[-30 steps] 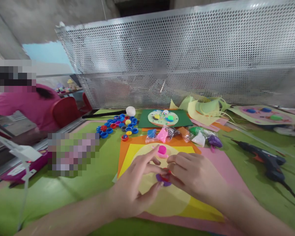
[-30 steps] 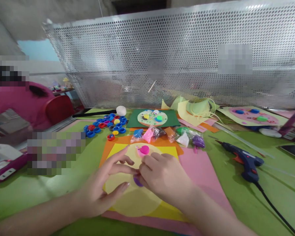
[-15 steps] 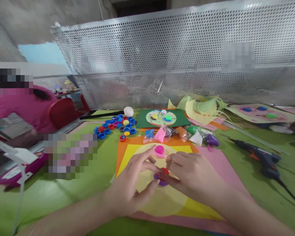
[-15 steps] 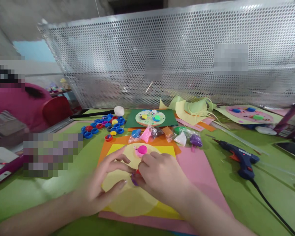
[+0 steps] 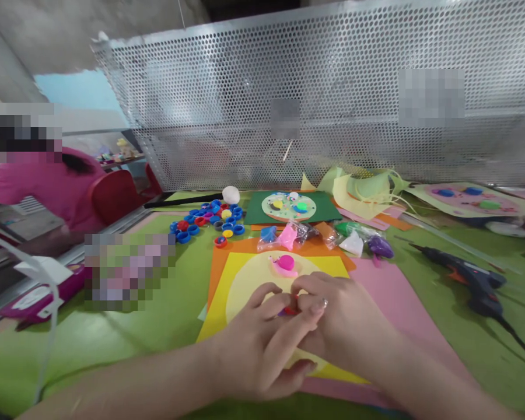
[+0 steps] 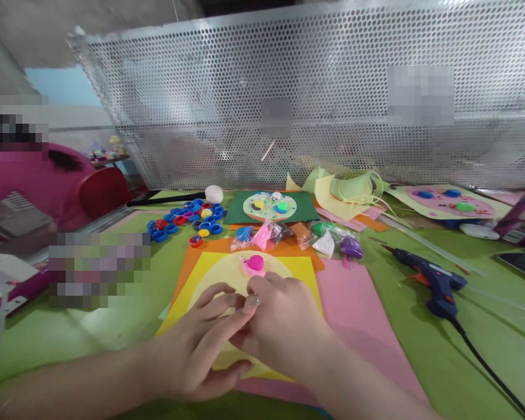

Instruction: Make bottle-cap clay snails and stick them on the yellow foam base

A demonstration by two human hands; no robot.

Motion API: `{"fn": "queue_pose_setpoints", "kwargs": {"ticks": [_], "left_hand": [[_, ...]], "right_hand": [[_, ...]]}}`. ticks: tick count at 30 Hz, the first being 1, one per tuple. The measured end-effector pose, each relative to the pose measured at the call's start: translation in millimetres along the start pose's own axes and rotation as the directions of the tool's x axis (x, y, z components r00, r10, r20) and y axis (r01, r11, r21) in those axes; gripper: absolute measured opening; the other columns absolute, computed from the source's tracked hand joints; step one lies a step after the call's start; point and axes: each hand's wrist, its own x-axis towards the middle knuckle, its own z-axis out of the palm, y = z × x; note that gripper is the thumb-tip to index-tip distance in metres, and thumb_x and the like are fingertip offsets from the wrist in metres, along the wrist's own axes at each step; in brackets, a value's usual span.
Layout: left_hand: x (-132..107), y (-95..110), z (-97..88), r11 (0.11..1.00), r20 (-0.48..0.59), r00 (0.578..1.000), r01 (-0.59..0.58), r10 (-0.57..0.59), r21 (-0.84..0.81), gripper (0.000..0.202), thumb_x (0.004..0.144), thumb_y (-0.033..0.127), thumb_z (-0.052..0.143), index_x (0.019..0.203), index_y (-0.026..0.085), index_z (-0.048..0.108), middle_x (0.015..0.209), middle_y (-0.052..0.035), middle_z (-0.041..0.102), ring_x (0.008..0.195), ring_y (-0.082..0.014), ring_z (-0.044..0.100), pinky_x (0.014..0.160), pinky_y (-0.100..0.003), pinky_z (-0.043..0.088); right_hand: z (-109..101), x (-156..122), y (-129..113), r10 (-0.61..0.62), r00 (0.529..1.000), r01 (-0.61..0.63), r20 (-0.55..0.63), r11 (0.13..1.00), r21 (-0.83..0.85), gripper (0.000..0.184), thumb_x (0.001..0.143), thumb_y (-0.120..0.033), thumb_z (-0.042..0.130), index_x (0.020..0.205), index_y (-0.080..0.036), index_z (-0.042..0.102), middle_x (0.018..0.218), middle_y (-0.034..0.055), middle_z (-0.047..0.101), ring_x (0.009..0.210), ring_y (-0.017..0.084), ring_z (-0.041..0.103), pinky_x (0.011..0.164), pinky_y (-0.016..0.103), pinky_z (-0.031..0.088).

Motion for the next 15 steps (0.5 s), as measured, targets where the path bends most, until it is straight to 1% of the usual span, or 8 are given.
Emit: {"fn": "queue_pose_setpoints", "kwargs": {"ticks": [2,3,5,6,7,9,12,15], "left_hand": [[-1,0,-5.6,0.986,0.014,0.992,0.128,-0.127,-0.106,0.073,0.080,0.022,0.052,0.139,0.012,0.011,0.094,-0.0129,0.064,0.086,-0.0261,0.056,0.080,-0.045,0.043],[-2,0,-9.0,0.961,0.023,0.976,0.218,-0.218,-0.169,0.071,0.080,0.021,0.051,0.139,0.015,0.011,0.095,-0.0112,0.063,0.088,-0.0249,0.056,0.082,-0.043,0.043],[-4,-1,-15.5,0.882,0.047,0.922,0.381,-0.384,-0.276,0.070,0.081,0.018,0.050,0.139,0.019,0.010,0.094,-0.0073,0.063,0.096,-0.0228,0.054,0.087,-0.040,0.041],[-4,-2,-17.8,0.848,0.063,0.899,0.430,-0.433,-0.309,0.069,0.082,0.016,0.049,0.138,0.020,0.009,0.094,-0.0061,0.064,0.100,-0.0218,0.053,0.090,-0.038,0.040],[-4,-3,-19.1,0.834,0.078,0.890,0.448,-0.449,-0.322,0.069,0.082,0.015,0.049,0.138,0.021,0.009,0.095,-0.0057,0.064,0.102,-0.0214,0.053,0.091,-0.038,0.040],[-3,-4,-18.1,0.873,0.104,0.921,0.389,-0.375,-0.296,0.070,0.082,0.016,0.049,0.138,0.019,0.008,0.095,-0.0068,0.064,0.098,-0.0219,0.055,0.089,-0.038,0.041],[1,-3,-9.2,0.973,0.098,0.987,0.141,-0.125,-0.180,0.069,0.081,0.019,0.049,0.138,0.013,0.011,0.094,-0.0110,0.064,0.089,-0.0254,0.057,0.080,-0.042,0.043],[5,-1,0.2,0.998,0.094,0.994,-0.048,0.053,-0.051,0.064,0.080,0.020,0.049,0.135,0.007,0.017,0.085,-0.0122,0.066,0.085,-0.0283,0.058,0.075,-0.045,0.044]], "right_hand": [[-5,1,5,0.044,0.996,-0.046,0.080,0.999,0.022,0.018,0.071,-0.032,0.062,0.060,-0.018,0.060,0.063,0.0018,0.059,0.054,0.013,0.052,0.045,0.022,0.029],[-8,2,9,0.064,0.991,-0.068,0.117,0.997,0.030,0.020,0.073,-0.035,0.062,0.062,-0.018,0.062,0.064,0.0021,0.060,0.056,0.013,0.054,0.047,0.022,0.032],[-12,4,14,0.110,0.978,-0.119,0.178,0.992,0.039,0.020,0.074,-0.037,0.062,0.067,-0.018,0.063,0.068,0.0023,0.061,0.061,0.014,0.056,0.052,0.023,0.035],[-14,5,16,0.133,0.970,-0.144,0.202,0.989,0.042,0.019,0.074,-0.036,0.062,0.068,-0.018,0.064,0.070,0.0021,0.062,0.062,0.014,0.056,0.053,0.023,0.036],[-14,6,17,0.151,0.963,-0.166,0.223,0.985,0.048,0.017,0.074,-0.035,0.062,0.069,-0.019,0.064,0.072,0.0016,0.062,0.063,0.014,0.056,0.054,0.023,0.036],[-12,8,15,0.160,0.949,-0.182,0.272,0.982,0.058,0.015,0.074,-0.034,0.062,0.069,-0.020,0.063,0.072,0.0003,0.061,0.063,0.013,0.055,0.053,0.022,0.035],[-6,10,5,0.158,0.928,-0.185,0.336,0.982,0.050,0.016,0.072,-0.034,0.060,0.064,-0.019,0.058,0.065,-0.0014,0.057,0.057,0.012,0.050,0.048,0.022,0.029],[-3,11,-1,0.141,0.914,-0.172,0.382,0.984,0.049,0.012,0.069,-0.030,0.059,0.063,-0.019,0.057,0.064,-0.0015,0.055,0.057,0.012,0.048,0.045,0.023,0.025]]}}
